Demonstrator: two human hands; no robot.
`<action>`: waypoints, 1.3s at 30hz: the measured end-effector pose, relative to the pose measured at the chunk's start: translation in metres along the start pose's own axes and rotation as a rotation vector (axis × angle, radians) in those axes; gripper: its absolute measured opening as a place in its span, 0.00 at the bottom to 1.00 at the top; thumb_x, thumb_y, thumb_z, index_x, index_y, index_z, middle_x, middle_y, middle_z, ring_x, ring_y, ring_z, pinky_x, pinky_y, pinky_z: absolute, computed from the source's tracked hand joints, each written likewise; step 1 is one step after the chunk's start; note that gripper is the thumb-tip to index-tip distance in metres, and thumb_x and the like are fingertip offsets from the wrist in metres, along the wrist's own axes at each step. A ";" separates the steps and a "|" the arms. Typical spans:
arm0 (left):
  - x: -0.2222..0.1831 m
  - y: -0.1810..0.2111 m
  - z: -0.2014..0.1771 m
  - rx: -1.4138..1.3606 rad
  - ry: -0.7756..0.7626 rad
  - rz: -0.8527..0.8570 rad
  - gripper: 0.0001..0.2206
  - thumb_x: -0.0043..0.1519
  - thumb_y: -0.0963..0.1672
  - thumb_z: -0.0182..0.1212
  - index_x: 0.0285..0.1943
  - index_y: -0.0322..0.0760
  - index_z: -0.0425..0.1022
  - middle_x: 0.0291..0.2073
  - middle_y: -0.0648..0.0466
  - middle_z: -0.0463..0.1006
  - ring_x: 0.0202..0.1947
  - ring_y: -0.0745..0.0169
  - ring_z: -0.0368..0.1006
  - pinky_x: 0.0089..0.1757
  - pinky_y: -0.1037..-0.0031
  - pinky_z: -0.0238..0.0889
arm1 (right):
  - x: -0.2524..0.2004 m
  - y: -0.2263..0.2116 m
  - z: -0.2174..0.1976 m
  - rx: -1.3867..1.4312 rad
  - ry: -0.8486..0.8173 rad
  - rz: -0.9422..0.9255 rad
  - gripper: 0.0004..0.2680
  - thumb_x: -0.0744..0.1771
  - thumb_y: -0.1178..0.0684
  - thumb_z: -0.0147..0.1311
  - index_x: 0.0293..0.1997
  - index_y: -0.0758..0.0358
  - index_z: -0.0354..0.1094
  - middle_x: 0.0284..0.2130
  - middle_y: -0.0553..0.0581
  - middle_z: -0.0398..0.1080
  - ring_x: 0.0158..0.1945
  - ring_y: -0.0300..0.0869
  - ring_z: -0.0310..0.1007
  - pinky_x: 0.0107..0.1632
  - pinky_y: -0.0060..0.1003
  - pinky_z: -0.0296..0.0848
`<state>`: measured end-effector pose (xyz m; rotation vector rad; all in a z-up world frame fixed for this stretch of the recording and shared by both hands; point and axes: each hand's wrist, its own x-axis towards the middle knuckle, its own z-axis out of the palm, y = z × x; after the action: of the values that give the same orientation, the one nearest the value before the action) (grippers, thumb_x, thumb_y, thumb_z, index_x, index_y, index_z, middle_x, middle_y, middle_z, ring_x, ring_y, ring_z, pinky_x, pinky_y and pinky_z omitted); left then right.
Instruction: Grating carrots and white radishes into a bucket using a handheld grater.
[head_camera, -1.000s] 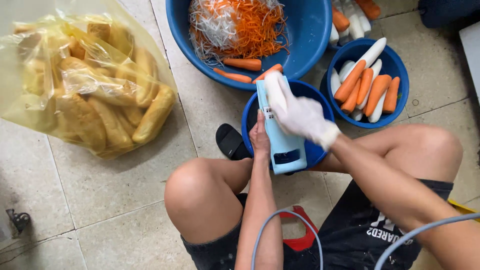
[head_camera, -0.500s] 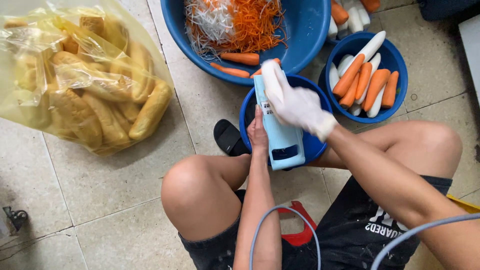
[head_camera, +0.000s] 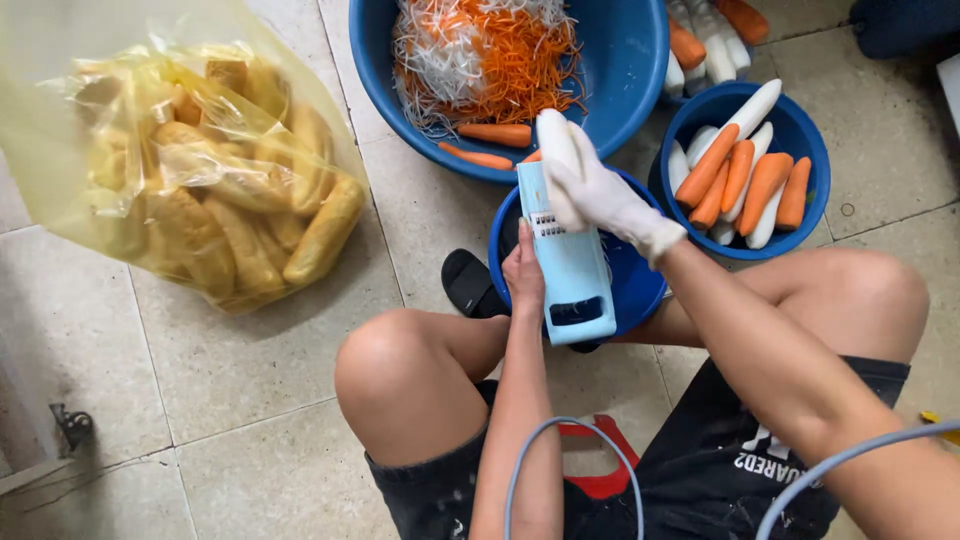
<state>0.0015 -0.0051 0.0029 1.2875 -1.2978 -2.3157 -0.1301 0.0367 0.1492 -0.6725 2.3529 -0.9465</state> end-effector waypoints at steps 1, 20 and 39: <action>-0.004 0.007 0.000 -0.001 0.001 0.005 0.31 0.68 0.59 0.51 0.45 0.28 0.86 0.37 0.49 0.83 0.37 0.66 0.73 0.42 0.74 0.67 | -0.016 0.024 0.002 0.000 0.001 -0.005 0.28 0.71 0.39 0.44 0.78 0.59 0.37 0.67 0.69 0.60 0.62 0.58 0.67 0.63 0.46 0.64; -0.019 0.016 0.001 0.099 0.021 -0.003 0.34 0.65 0.62 0.44 0.48 0.30 0.81 0.41 0.46 0.84 0.42 0.58 0.78 0.46 0.67 0.69 | -0.127 0.037 0.008 0.973 -0.143 0.171 0.23 0.64 0.47 0.59 0.64 0.58 0.57 0.46 0.62 0.73 0.38 0.45 0.79 0.39 0.40 0.81; -0.015 0.012 0.003 0.040 -0.016 0.055 0.32 0.68 0.60 0.45 0.47 0.30 0.83 0.37 0.47 0.84 0.39 0.63 0.77 0.43 0.71 0.69 | -0.166 -0.040 0.034 -0.635 -0.051 0.325 0.34 0.67 0.30 0.44 0.84 0.43 0.35 0.32 0.72 0.77 0.33 0.64 0.78 0.37 0.56 0.76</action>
<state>0.0061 -0.0026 0.0218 1.2319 -1.3728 -2.2785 0.0247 0.0960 0.2019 -0.5002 2.6093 -0.0281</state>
